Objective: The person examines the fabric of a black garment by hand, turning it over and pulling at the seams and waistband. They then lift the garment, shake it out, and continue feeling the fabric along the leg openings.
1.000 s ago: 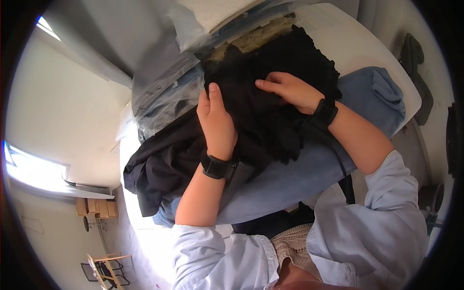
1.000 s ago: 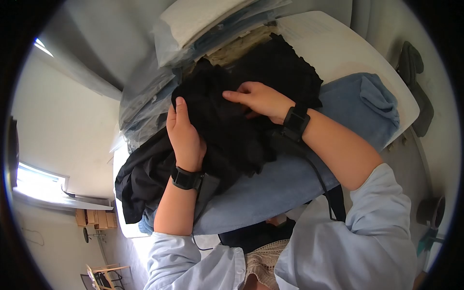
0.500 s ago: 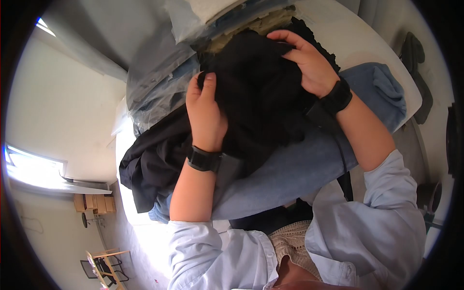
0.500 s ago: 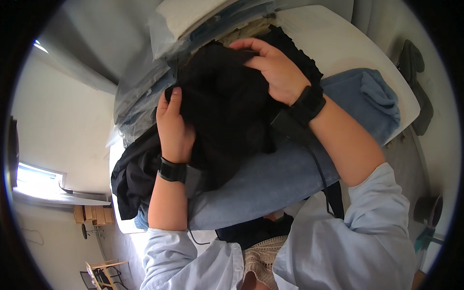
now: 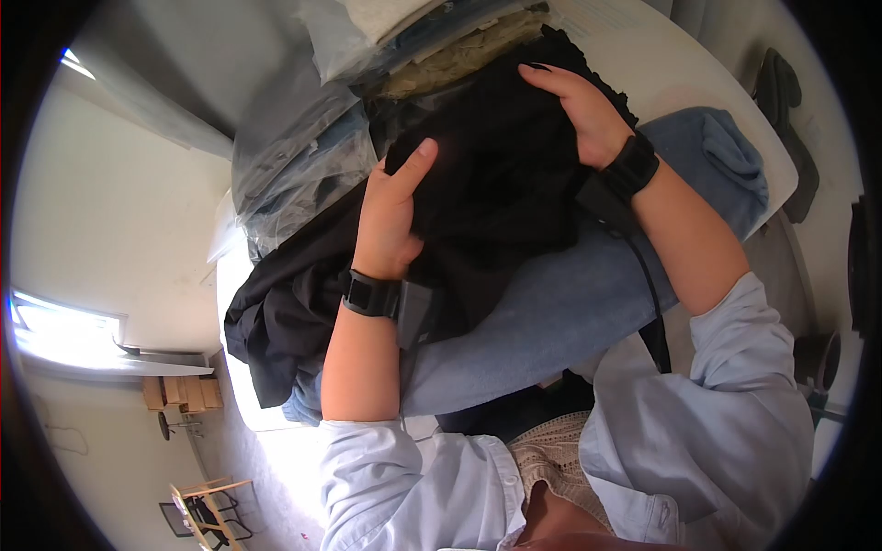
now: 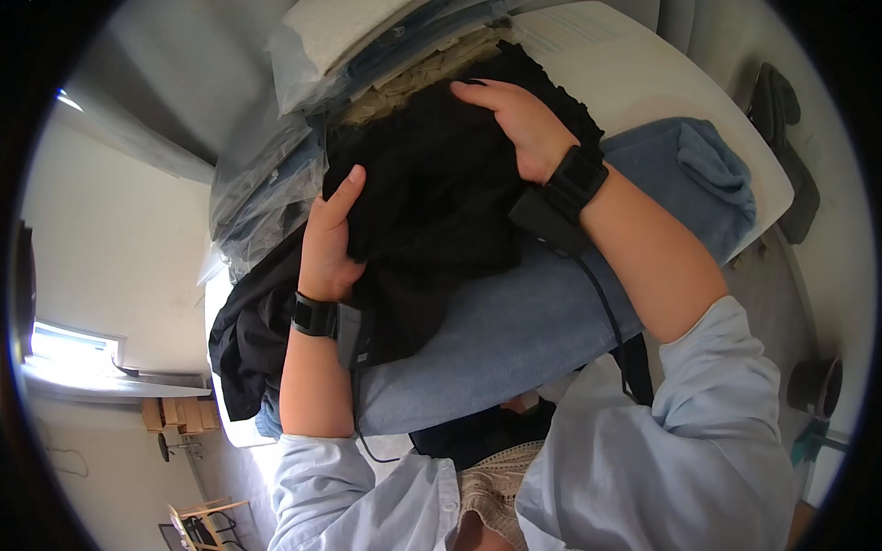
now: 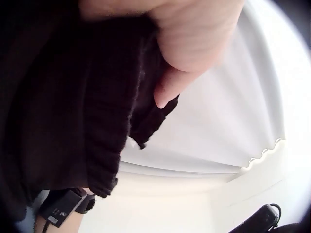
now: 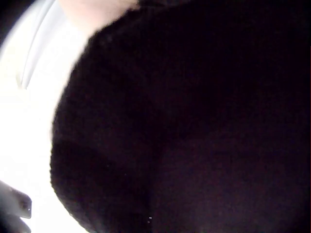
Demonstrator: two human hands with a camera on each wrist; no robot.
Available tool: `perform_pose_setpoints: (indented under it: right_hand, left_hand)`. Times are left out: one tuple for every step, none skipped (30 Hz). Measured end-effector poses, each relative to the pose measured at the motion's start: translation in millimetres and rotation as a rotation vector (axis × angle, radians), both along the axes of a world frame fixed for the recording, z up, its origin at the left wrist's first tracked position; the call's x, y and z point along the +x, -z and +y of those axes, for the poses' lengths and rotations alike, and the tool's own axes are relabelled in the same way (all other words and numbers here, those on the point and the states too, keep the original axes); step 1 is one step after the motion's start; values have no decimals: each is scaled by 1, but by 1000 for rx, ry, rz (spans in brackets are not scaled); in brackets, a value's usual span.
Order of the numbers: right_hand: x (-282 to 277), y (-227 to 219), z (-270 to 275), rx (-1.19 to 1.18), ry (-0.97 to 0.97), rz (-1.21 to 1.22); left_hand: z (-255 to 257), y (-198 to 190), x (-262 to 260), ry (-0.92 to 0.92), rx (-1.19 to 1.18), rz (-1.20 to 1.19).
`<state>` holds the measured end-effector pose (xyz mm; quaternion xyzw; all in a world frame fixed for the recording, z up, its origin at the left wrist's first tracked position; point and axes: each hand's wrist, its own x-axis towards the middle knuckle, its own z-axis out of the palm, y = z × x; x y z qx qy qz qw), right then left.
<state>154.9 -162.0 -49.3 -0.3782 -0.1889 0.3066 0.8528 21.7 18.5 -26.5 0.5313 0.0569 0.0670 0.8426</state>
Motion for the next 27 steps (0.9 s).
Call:
perform_pose_setpoints:
  right_hand:
    - [-1, -1, 0, -12, 8, 4]
    - [-1, -1, 0, -23, 17, 8]
    - [-1, -1, 0, -27, 17, 4]
    - [0, 2, 0, -18, -2, -6]
    - [0, 2, 0, -10, -22, -16]
    - [-1, 1, -1, -13, -22, -19]
    - [-2, 1, -1, 5, -59, 17]
    - [-3, 0, -1, 24, -97, 52]
    - [-4, -2, 0, 23, -97, 51]
    - [-6, -4, 0, 1, -85, 54]
    - [-10, -8, 0, -21, -73, 56]
    - [-15, -13, -1, -21, -73, 55]
    - [-23, -20, -3, -193, 11, -121]
    - [-27, -24, -4, -363, 97, -298]
    - [-23, -21, -4, -362, 98, -301]
    - [-16, -14, -3, -332, 84, -306]
    - [-13, -14, -2, -301, 69, -311]
    - [-14, -14, -2, -300, 69, -314]
    - [-17, -14, -3, -269, 73, -287]
    - [-18, -16, -3, -237, 76, -261]
    - [-16, -14, -3, -236, 76, -263]
    - [-11, -9, -2, -226, 36, -266]
    - [-11, -10, -1, -216, -4, -270]
    - [-12, -12, -1, -215, -4, -271]
    - [-17, -14, -2, -262, 45, -339]
    - [-26, -21, -3, -310, 93, -407]
    - [-26, -21, -3, -309, 93, -407]
  left_hand:
    - [0, -1, 0, -9, -10, 25]
    - [0, -2, 0, -18, -19, 49]
    - [3, 0, 1, -18, -23, 45]
    - [7, 4, 1, -11, -114, 69]
    - [8, 6, 2, -3, -206, 93]
    - [9, 8, 2, -2, -209, 90]
    - [8, 9, 3, -10, -213, 89]
    - [8, 9, 3, -19, -216, 89]
    - [7, 8, 3, -19, -217, 88]
    - [6, 7, 3, -24, -213, 80]
    - [4, 6, 3, -29, -208, 71]
    - [4, 6, 3, -28, -208, 70]
    - [5, 8, 3, -32, -138, 39]
    - [5, 8, 3, -35, -69, 8]
    - [5, 8, 3, -34, -68, 5]
    - [5, 8, 2, -37, -70, -1]
    - [6, 9, 2, -41, -73, -7]
    - [6, 10, 3, -41, -72, -10]
    - [7, 13, 4, -58, -47, -15]
    - [8, 15, 5, -75, -21, -21]
    - [8, 16, 5, -76, -21, -23]
    - [8, 16, 5, -81, -21, -24]
    - [7, 16, 5, -85, -22, -26]
    - [7, 16, 5, -85, -21, -27]
    - [6, 14, 5, -91, -73, -37]
    - [5, 12, 4, -97, -126, -47]
    - [5, 12, 4, -98, -125, -47]
